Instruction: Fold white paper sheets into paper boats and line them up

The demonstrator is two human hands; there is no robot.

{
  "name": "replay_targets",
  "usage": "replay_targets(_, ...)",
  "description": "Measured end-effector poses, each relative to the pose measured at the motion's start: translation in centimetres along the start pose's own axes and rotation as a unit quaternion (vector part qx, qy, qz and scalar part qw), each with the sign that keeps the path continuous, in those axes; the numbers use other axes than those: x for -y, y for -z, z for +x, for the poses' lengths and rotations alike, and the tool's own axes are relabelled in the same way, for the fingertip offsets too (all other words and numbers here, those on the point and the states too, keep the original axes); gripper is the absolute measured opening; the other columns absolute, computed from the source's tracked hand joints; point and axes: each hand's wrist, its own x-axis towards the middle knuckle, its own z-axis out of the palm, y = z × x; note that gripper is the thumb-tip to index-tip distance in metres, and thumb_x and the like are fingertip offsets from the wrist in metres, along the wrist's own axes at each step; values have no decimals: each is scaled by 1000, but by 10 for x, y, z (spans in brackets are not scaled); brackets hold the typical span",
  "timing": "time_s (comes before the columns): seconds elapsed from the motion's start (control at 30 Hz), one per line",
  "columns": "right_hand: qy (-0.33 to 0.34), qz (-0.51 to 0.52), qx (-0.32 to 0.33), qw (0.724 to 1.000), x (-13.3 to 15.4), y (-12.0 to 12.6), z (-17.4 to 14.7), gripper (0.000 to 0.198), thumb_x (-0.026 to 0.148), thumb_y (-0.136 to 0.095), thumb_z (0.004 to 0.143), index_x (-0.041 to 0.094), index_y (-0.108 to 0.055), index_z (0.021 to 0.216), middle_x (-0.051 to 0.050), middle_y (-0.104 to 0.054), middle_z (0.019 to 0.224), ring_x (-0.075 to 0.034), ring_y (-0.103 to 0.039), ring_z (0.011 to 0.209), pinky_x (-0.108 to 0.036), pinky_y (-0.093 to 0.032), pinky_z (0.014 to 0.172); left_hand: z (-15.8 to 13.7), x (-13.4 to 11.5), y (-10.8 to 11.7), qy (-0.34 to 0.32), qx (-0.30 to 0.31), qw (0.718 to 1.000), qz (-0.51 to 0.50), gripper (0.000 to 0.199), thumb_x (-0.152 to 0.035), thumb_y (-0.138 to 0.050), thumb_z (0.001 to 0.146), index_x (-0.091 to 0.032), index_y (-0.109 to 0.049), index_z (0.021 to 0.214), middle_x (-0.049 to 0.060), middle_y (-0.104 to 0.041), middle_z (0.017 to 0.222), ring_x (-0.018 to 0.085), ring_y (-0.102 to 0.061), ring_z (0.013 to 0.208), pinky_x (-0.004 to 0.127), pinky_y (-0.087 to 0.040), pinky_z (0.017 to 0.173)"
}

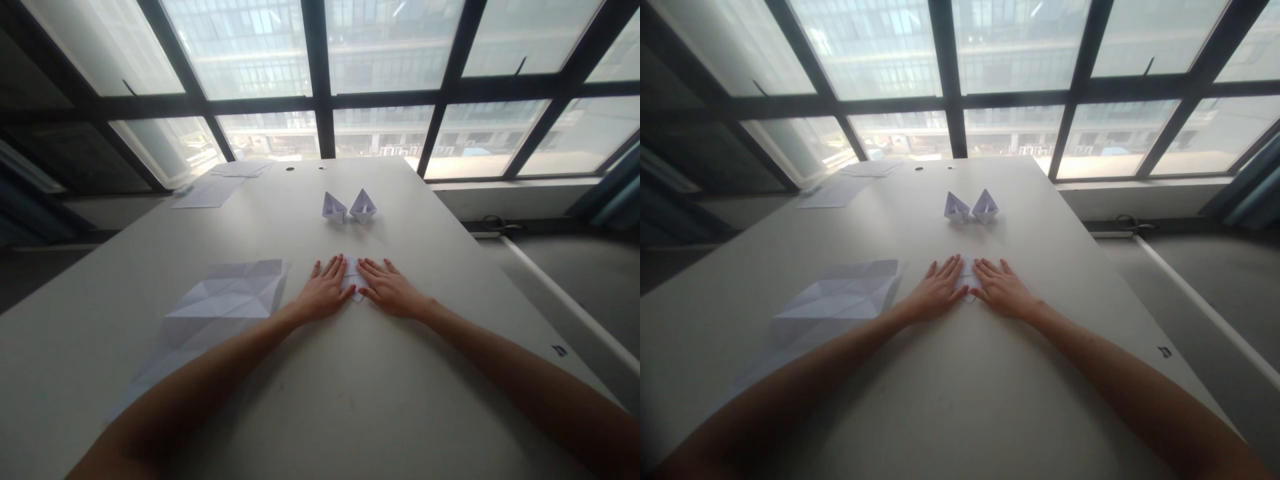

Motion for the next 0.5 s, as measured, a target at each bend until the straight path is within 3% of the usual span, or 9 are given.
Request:
replay_targets(0.33, -123, -52, -25, 991, -12, -13, -2, 75, 59, -24, 99, 9, -25, 154, -21, -23, 159, -31, -16, 149, -63, -12, 116, 0, 0, -4, 95, -5, 995, 0, 84, -65, -26, 95, -5, -18, 154, 25, -13, 159, 36, -8, 149, 63, -7, 116)
replay_targets(0.43, -141, -39, -44, 988, -11, -12, -3, 73, 55, -30, 99, 7, -25, 154, -22, -24, 158, -31, -17, 149, -61, -15, 116, -1, -1, -4, 97, 0, 995, 5, 85, -67, -26, 95, -6, -17, 154, 24, -11, 160, 35, -5, 150, 61, -7, 117)
replay_targets(0.5, -116, -22, -64, 991, -11, -8, -3, 69, 49, -35, 99, 10, -21, 155, -19, -23, 159, -29, -17, 149, -58, -16, 117, -2, -3, -3, 94, 3, 995, 14, 86, -67, -24, 95, -5, -17, 154, 23, -11, 160, 35, -4, 150, 60, -8, 118)
